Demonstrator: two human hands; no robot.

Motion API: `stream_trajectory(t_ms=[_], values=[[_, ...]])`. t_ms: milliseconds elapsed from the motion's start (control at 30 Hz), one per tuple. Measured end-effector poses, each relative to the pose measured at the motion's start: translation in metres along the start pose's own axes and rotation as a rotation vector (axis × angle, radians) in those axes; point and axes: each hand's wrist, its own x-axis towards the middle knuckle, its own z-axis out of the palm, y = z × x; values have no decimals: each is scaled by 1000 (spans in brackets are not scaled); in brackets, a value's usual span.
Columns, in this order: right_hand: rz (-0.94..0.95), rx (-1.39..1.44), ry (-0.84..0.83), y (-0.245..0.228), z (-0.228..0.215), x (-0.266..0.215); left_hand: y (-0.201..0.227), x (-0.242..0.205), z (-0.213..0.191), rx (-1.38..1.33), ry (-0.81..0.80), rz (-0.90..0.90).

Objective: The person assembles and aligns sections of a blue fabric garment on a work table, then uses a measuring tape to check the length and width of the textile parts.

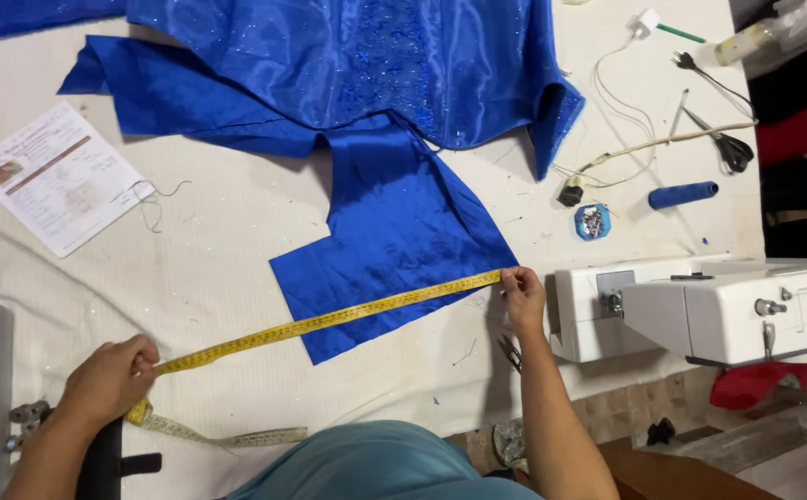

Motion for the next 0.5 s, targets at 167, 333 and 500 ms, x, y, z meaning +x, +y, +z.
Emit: stream_trajectory(t_ms=[167,333,500], values=[[43,87,-46,-14,-4,5,-30,23,14,-330,-91,39],[3,145,-65,-46,-12,23,-2,-12,-67,-597,-121,-21],[54,186,-54,-99,-22,38,24,-62,-153,-1019,-105,139]])
